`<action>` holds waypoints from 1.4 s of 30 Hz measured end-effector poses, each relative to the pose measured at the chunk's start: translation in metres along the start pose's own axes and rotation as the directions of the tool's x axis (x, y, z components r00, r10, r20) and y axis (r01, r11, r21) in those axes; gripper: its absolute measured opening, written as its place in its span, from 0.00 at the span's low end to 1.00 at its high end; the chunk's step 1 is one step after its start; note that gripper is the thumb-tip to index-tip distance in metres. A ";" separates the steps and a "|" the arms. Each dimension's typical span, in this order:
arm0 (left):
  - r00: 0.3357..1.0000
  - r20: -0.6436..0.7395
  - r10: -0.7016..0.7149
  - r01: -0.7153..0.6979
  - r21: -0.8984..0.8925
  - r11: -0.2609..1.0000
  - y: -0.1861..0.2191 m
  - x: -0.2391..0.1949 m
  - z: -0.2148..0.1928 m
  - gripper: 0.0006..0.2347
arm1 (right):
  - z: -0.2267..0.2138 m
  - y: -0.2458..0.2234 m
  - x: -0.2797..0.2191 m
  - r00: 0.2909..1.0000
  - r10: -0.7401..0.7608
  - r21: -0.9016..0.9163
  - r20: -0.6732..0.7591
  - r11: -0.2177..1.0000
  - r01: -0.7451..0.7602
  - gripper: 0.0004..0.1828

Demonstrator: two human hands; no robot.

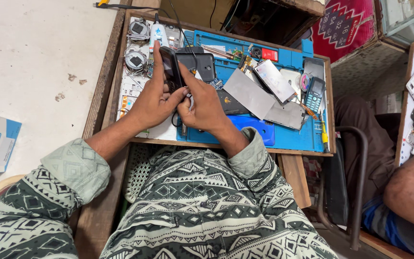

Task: The person handles a black feature phone, presses its keypad, and uses a small metal tool to pry open the back cover. They remove the battery and SIM card, then place the phone and components on the workbench.

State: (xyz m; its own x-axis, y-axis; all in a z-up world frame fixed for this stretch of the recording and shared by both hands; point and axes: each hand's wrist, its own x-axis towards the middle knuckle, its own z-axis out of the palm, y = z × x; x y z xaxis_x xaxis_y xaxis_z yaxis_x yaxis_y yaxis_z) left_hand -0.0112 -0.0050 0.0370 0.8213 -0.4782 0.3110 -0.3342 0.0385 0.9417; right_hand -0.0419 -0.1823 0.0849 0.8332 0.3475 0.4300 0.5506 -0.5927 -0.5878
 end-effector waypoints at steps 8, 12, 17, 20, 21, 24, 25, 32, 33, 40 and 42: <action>0.998 0.067 -0.005 0.007 -0.025 1.000 0.004 0.003 -0.002 0.46 | -0.001 0.002 -0.002 0.999 -0.025 -0.017 0.024 1.000 0.025 0.43; 0.994 0.107 0.001 0.007 -0.068 0.998 0.007 0.001 -0.002 0.45 | -0.006 0.004 0.000 0.995 0.096 -0.153 0.007 0.984 -0.094 0.42; 0.997 0.075 0.035 -0.023 -0.158 0.987 0.005 0.001 0.001 0.41 | -0.017 0.009 0.005 0.995 -0.026 0.033 -0.098 0.999 0.030 0.36; 0.995 0.066 0.074 -0.049 -0.319 0.947 -0.002 0.004 0.003 0.36 | -0.015 0.013 0.005 0.993 0.082 0.108 -0.089 0.992 -0.072 0.34; 0.996 0.070 0.052 -0.028 -0.311 0.950 -0.004 0.005 0.004 0.35 | -0.015 0.015 0.006 0.988 0.132 0.129 -0.079 0.984 -0.121 0.34; 0.997 0.072 -0.021 0.049 -0.408 0.912 -0.013 0.004 0.007 0.31 | -0.012 0.026 0.004 0.987 0.100 0.313 -0.126 0.948 -0.056 0.33; 0.996 0.073 -0.046 0.074 -0.456 0.887 -0.016 0.004 0.007 0.30 | -0.011 0.031 0.004 0.985 0.127 0.351 -0.114 0.933 -0.079 0.33; 0.995 0.020 -0.097 0.093 -0.527 0.845 -0.017 0.006 -0.002 0.21 | -0.017 0.056 0.003 0.970 0.231 0.614 -0.073 0.777 -0.139 0.34; 0.994 0.004 -0.106 0.092 -0.531 0.843 -0.015 0.005 -0.003 0.20 | -0.019 0.056 0.003 0.971 0.230 0.632 -0.069 0.763 -0.136 0.34; 0.976 -0.037 -0.213 0.137 -0.659 0.740 -0.004 0.007 -0.009 0.21 | -0.033 0.052 0.003 0.924 0.380 0.870 0.051 0.437 -0.228 0.29; 0.983 -0.024 -0.181 0.122 -0.648 0.751 -0.003 0.006 -0.010 0.25 | -0.037 0.053 0.003 0.912 0.407 0.886 0.040 0.408 -0.221 0.27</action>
State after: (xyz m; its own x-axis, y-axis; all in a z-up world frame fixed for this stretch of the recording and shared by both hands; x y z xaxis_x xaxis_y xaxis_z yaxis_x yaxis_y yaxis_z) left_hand -0.0002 0.0007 0.0372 0.8793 -0.4557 0.1383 0.1492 0.5394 0.8288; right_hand -0.0122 -0.2393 0.0805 0.9865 0.1048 0.1258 0.0855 0.3251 -0.9418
